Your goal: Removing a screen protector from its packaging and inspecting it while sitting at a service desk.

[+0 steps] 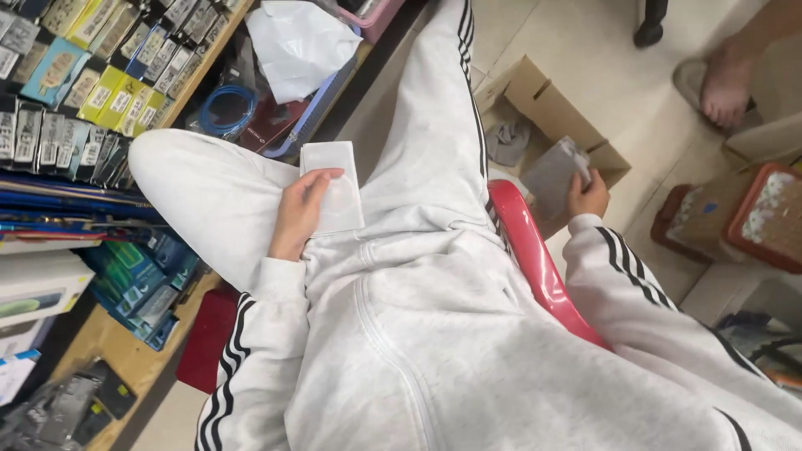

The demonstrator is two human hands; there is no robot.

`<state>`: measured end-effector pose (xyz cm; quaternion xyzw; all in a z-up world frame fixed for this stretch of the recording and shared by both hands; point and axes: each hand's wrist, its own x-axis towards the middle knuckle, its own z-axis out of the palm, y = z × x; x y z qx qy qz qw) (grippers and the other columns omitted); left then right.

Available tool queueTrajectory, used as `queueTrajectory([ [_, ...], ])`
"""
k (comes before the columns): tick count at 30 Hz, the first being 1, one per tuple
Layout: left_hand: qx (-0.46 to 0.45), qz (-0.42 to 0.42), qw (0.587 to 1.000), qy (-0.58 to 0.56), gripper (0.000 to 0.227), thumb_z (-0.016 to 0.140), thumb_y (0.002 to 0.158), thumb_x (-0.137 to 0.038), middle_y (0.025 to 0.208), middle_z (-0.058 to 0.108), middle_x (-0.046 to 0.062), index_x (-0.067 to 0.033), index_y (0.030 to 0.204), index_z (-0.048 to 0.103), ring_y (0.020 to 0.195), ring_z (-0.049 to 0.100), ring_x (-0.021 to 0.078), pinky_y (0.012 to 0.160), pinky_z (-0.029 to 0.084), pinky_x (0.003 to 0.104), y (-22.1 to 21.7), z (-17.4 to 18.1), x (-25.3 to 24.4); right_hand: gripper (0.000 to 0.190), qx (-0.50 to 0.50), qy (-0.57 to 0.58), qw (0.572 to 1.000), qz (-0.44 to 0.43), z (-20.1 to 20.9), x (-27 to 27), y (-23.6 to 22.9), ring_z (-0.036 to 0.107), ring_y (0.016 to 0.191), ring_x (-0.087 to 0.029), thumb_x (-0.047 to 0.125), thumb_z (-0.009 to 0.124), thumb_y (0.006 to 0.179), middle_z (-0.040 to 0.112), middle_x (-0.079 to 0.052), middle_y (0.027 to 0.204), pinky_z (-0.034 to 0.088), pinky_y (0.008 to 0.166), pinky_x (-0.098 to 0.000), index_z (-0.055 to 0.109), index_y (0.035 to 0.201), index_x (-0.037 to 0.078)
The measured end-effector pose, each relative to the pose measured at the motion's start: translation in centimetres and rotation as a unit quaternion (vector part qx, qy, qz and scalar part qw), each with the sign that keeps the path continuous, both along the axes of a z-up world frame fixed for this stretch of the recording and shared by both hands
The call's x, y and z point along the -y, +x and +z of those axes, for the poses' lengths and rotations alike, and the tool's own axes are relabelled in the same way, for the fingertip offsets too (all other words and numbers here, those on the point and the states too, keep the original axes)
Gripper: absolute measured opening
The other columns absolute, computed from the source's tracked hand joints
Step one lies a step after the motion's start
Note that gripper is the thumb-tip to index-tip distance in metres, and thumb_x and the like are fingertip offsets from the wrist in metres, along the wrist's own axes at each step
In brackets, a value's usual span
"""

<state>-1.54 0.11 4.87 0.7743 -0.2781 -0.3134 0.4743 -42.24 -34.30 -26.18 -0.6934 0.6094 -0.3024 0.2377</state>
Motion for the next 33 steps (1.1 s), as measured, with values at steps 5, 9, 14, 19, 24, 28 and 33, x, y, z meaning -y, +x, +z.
queueTrajectory([
  [5,-0.009,0.011,1.0,0.015,0.027,0.054,0.106,-0.028,0.12,0.072,0.006,-0.0175,0.119,0.075,0.122,0.059,0.0149,0.112,0.039,0.036,-0.3,-0.1,-0.1,0.028,-0.172,-0.004,0.983,0.063,-2.7,0.9,0.2,0.068,0.106,-0.037,0.028,0.068,0.102,0.07,-0.016,0.111,0.056,0.088,-0.0508,0.067,0.125,0.013],
  [9,-0.023,0.02,0.999,-0.015,0.028,0.054,0.106,-0.025,0.123,0.07,0.014,-0.0119,0.12,0.074,0.127,0.056,0.025,0.115,0.037,0.042,0.2,-2.2,0.2,0.033,-0.227,0.093,0.968,0.059,-3.6,3.9,0.9,0.071,0.104,-0.036,0.036,0.064,0.101,0.073,-0.015,0.112,0.058,0.085,-0.0501,0.069,0.13,0.023],
  [14,-0.022,0.025,0.999,-0.036,0.029,0.053,0.105,-0.023,0.122,0.071,0.014,-0.0112,0.119,0.075,0.125,0.057,0.0235,0.114,0.038,0.041,0.9,-2.6,-0.1,0.028,-0.211,0.138,0.967,0.03,-15.6,10.2,-1.0,0.073,0.096,-0.044,0.022,0.062,0.102,0.076,-0.023,0.107,0.059,0.081,-0.0521,0.075,0.127,0.018],
  [19,-0.034,0.033,0.999,-0.026,0.03,0.054,0.104,-0.026,0.12,0.072,0.014,-0.0125,0.118,0.077,0.124,0.059,0.0236,0.112,0.041,0.041,0.4,-1.5,0.1,0.031,-0.197,0.178,0.964,-0.013,-15.5,11.6,-0.8,0.073,0.093,-0.048,0.027,0.062,0.1,0.076,-0.026,0.108,0.059,0.077,-0.0583,0.075,0.127,0.02],
  [24,-0.028,0.031,0.999,-0.022,0.03,0.054,0.103,-0.025,0.121,0.073,0.015,-0.0129,0.117,0.078,0.125,0.06,0.0262,0.112,0.042,0.042,0.0,-0.5,0.0,0.03,-0.175,0.186,0.966,-0.023,-9.0,8.7,1.3,0.071,0.099,-0.049,0.014,0.061,0.099,0.075,-0.027,0.113,0.057,0.083,-0.0561,0.077,0.124,0.015],
  [28,0.0,-0.007,0.999,-0.033,0.033,0.047,0.098,-0.018,0.12,0.075,0.003,-0.0109,0.108,0.078,0.119,0.065,0.0159,0.107,0.042,0.027,0.6,-1.7,0.1,0.05,-0.184,0.153,0.969,-0.057,-4.2,6.6,2.5,0.063,0.112,-0.04,0.011,0.067,0.073,0.065,-0.018,0.121,0.051,0.093,-0.0508,0.071,0.122,0.017],
  [33,-0.001,-0.003,0.999,-0.039,0.033,0.049,0.098,-0.023,0.12,0.075,0.002,-0.0121,0.108,0.078,0.118,0.066,0.0164,0.106,0.043,0.027,0.7,-1.9,-0.3,0.031,-0.105,0.049,0.993,0.029,1.4,7.9,6.7,0.065,0.103,-0.045,0.021,0.063,0.088,0.071,-0.021,0.11,0.049,0.092,-0.0526,0.07,0.115,0.007],
])
